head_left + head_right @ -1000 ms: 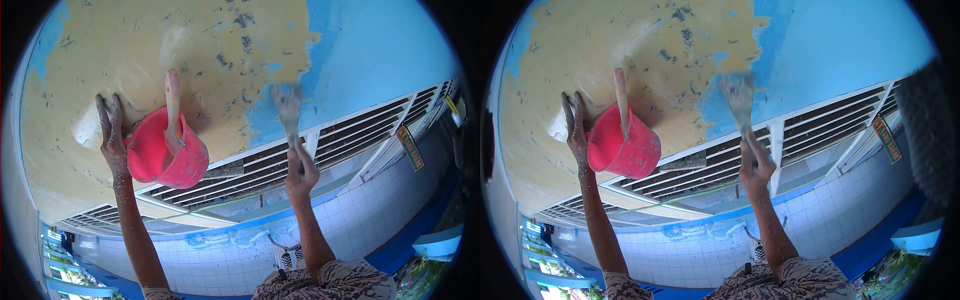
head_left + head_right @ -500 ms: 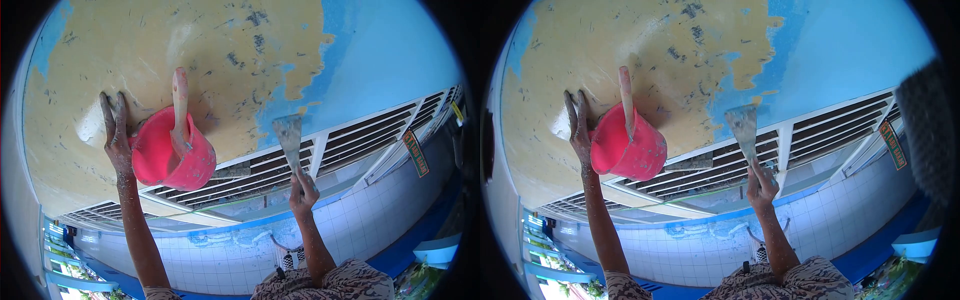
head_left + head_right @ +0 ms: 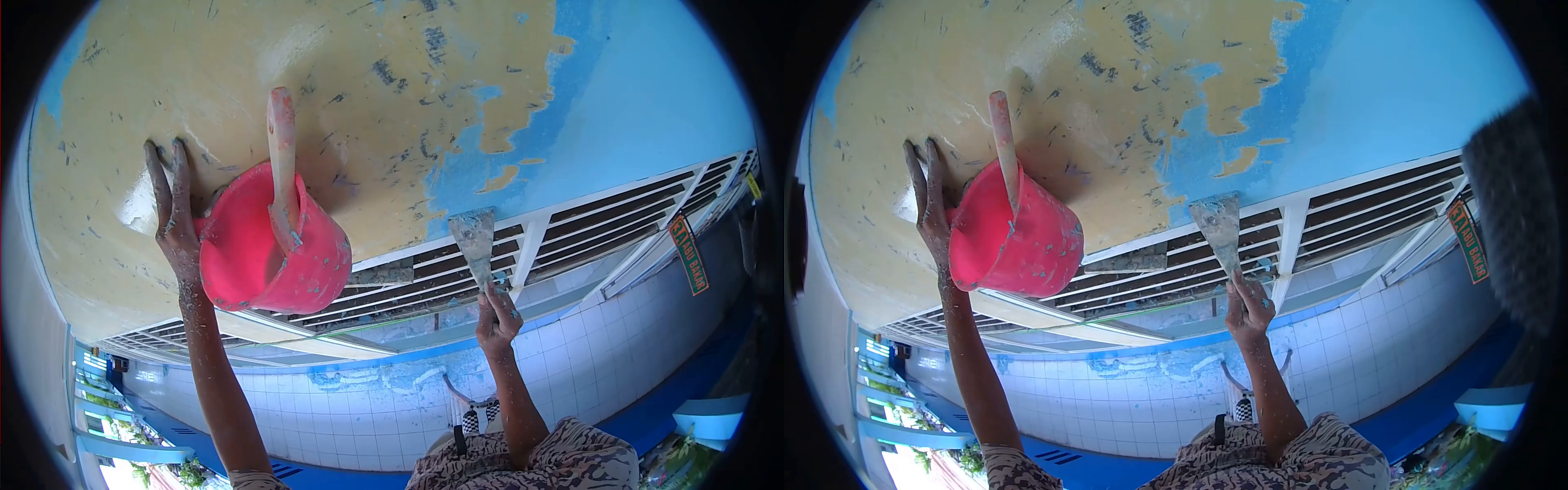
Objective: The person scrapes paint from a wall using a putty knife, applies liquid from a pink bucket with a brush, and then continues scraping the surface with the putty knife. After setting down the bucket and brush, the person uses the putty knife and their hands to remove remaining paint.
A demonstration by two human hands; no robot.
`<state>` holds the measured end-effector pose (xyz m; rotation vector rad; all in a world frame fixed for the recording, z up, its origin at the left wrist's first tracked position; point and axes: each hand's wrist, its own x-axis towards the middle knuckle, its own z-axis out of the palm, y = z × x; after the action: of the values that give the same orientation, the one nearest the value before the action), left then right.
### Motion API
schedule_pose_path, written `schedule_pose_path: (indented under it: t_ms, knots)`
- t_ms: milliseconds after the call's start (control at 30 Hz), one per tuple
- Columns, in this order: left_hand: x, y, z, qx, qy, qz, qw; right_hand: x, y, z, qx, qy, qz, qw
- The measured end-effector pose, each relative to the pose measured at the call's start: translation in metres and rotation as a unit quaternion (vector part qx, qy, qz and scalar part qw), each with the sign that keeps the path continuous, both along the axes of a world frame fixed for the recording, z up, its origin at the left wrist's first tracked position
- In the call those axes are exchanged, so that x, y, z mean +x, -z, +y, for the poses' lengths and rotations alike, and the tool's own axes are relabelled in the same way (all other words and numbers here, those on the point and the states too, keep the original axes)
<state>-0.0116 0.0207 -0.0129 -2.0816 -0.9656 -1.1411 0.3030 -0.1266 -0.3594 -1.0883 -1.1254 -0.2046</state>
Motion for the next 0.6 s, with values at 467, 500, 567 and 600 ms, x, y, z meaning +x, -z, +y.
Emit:
schedule_pose_path:
  t_ms: [467, 500, 567, 600]
  knots:
    - [-0.031, 0.014, 0.025, -0.159, -0.021, -0.157, 0.974, 0.009, -0.060, -0.015, -0.035, -0.023, -0.002, 0.999]
    - [-0.016, 0.008, 0.015, -0.115, -0.021, -0.116, 0.986, 0.010, -0.050, -0.017, -0.021, -0.008, -0.028, 0.999]
    - [0.012, -0.002, -0.002, -0.023, -0.022, -0.039, 0.999, 0.011, -0.032, -0.019, -0.043, -0.021, -0.029, 0.998]
    - [0.017, -0.002, -0.007, 0.018, -0.024, -0.001, 1.000, 0.009, -0.025, -0.018, -0.046, -0.017, -0.022, 0.999]
